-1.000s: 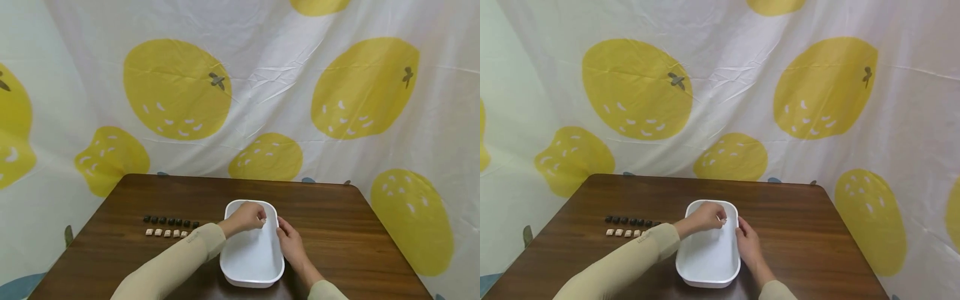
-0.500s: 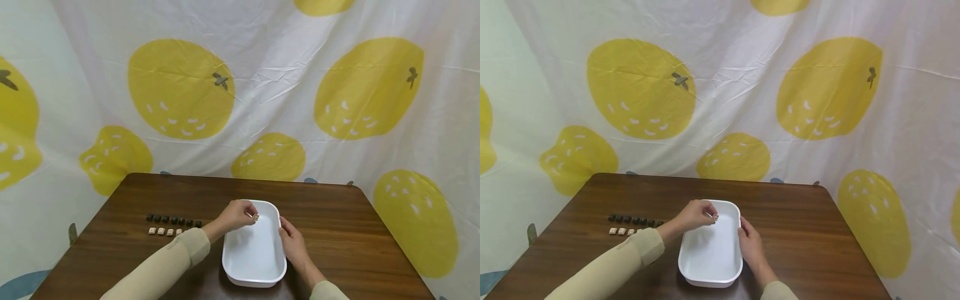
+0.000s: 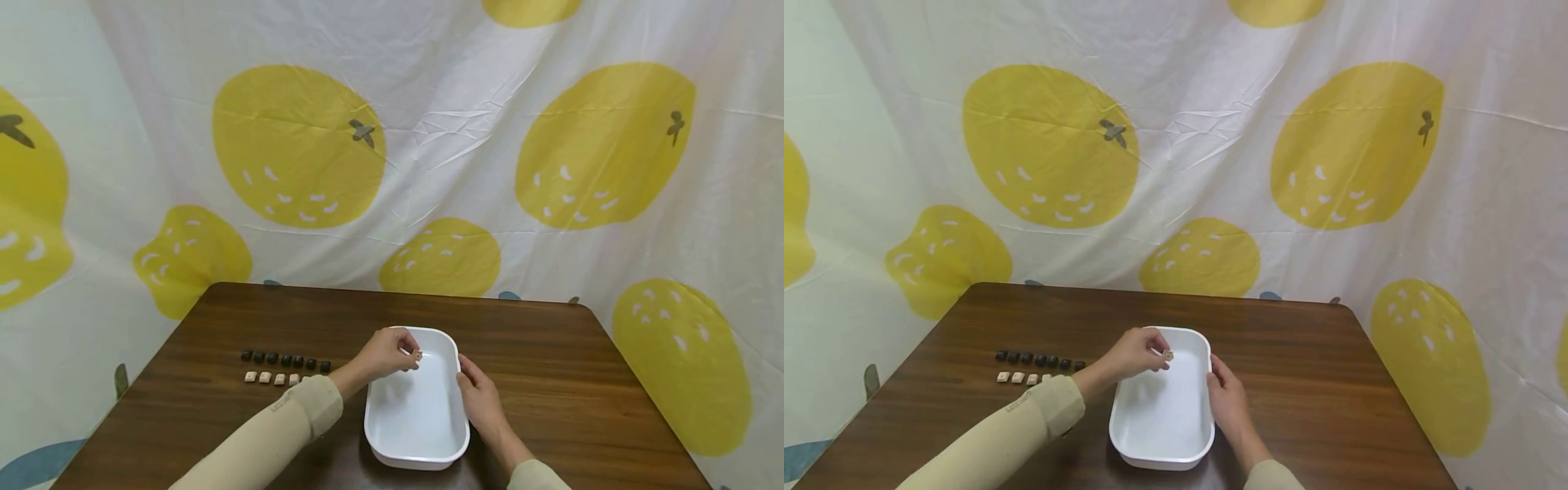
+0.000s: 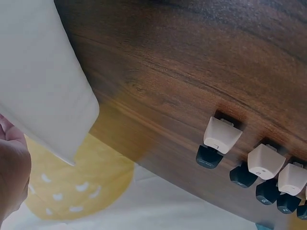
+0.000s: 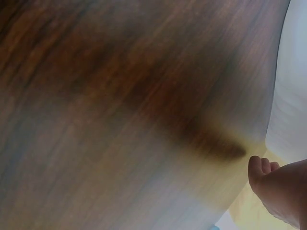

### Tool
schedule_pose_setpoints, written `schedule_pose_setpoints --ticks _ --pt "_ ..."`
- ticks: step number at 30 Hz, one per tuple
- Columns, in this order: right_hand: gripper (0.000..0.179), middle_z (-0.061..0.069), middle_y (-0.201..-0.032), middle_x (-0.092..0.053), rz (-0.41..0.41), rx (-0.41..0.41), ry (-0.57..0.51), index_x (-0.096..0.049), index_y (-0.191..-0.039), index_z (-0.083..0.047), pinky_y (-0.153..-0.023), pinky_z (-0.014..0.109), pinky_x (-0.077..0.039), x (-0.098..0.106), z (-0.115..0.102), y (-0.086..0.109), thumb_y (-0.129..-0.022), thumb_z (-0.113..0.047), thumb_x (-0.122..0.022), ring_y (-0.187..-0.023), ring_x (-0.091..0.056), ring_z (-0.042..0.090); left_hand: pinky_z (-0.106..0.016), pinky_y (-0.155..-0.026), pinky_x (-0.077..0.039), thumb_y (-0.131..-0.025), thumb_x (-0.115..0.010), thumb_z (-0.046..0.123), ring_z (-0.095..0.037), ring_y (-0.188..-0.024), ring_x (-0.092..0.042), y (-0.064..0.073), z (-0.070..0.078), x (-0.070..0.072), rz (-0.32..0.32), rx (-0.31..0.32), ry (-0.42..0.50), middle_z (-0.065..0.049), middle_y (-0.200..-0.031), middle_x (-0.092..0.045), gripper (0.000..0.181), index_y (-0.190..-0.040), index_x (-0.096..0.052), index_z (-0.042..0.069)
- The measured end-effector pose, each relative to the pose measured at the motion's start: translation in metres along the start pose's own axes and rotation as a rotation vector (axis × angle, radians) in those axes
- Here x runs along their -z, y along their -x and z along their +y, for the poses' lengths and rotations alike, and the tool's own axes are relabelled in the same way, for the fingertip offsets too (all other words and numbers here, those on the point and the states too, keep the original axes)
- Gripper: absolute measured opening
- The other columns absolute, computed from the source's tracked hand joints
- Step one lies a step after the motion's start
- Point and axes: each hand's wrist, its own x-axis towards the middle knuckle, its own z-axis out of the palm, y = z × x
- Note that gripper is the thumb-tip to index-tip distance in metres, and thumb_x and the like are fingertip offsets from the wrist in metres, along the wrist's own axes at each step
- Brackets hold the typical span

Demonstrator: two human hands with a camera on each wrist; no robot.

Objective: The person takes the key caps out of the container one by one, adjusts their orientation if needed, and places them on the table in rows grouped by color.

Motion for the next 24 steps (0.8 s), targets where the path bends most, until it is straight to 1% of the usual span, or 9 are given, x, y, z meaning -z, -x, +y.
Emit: schedule_pose_setpoints --ticks 3,8,12,14,17,19,24 --pt "0.043 0.028 -0.14 -0.05 -0.003 -0.005 0.0 -0.044 -0.144 0.007 -0.104 0.052 -0.041 0.001 0.001 0.0 -0.103 -0.006 -0.045 -0.127 -0.051 0.039 -0.024 -0.059 -0.054 -0.078 -0.075 -0.006 -0.01 -0.063 -0.065 0.0 -0.001 0.0 -0.003 0.004 0.045 -0.001 -0.077 -0.068 0.014 -0.088 -0.069 0.002" --pt "0.044 0.029 -0.141 -0.049 -0.009 -0.009 -0.002 -0.042 -0.145 0.008 -0.103 0.051 -0.041 0.002 0.001 -0.001 -0.104 -0.008 -0.044 -0.127 -0.051 0.04 -0.022 -0.059 -0.049 -0.085 -0.073 0.003 -0.009 -0.063 -0.064 0.001 -0.002 0.002 -0.007 -0.009 0.041 0.001 -0.074 -0.066 0.007 -0.092 -0.071 0.002" --pt "0.044 0.03 -0.14 -0.049 -0.01 -0.012 -0.009 -0.042 -0.145 0.008 -0.102 0.051 -0.043 0.002 0.0 0.0 -0.104 -0.009 -0.043 -0.125 -0.052 0.04 -0.021 -0.058 -0.047 -0.083 -0.079 0.009 -0.007 -0.063 -0.06 0.003 -0.002 0.005 -0.007 -0.027 0.026 0.003 -0.075 -0.066 0.016 -0.096 -0.073 0.0" --pt "0.044 0.03 -0.14 -0.049 -0.01 -0.012 -0.009 -0.042 -0.145 0.008 -0.102 0.051 -0.042 0.002 -0.001 0.0 -0.104 -0.008 -0.043 -0.126 -0.052 0.04 -0.021 -0.059 -0.047 -0.082 -0.081 0.01 -0.006 -0.065 -0.06 0.004 -0.002 0.007 -0.01 -0.03 0.018 0.003 -0.077 -0.067 0.021 -0.098 -0.074 -0.001" --pt "0.044 0.028 -0.141 -0.049 -0.01 -0.016 0.0 -0.043 -0.145 0.007 -0.103 0.051 -0.041 0.002 -0.002 0.001 -0.104 -0.008 -0.043 -0.127 -0.051 0.04 -0.021 -0.06 -0.048 -0.081 -0.082 0.011 -0.006 -0.066 -0.061 0.005 -0.003 0.01 -0.021 -0.038 -0.01 0.003 -0.078 -0.069 0.023 -0.099 -0.074 -0.001" --pt "0.043 0.028 -0.141 -0.049 -0.01 -0.016 0.004 -0.043 -0.145 0.007 -0.104 0.051 -0.041 0.002 -0.003 0.001 -0.104 -0.008 -0.044 -0.127 -0.051 0.04 -0.022 -0.061 -0.049 -0.082 -0.081 0.013 -0.005 -0.067 -0.061 0.006 -0.003 0.012 -0.022 -0.052 -0.045 0.004 -0.08 -0.069 0.025 -0.102 -0.075 -0.001" --pt "0.043 0.029 -0.141 -0.049 -0.009 -0.016 0.01 -0.043 -0.145 0.007 -0.104 0.051 -0.041 0.001 -0.003 0.001 -0.104 -0.008 -0.043 -0.127 -0.051 0.04 -0.024 -0.064 -0.049 -0.088 -0.077 0.021 -0.008 -0.074 -0.057 0.008 -0.006 0.019 0.002 -0.133 -0.147 0.004 -0.087 -0.068 0.03 -0.11 -0.075 0.002"
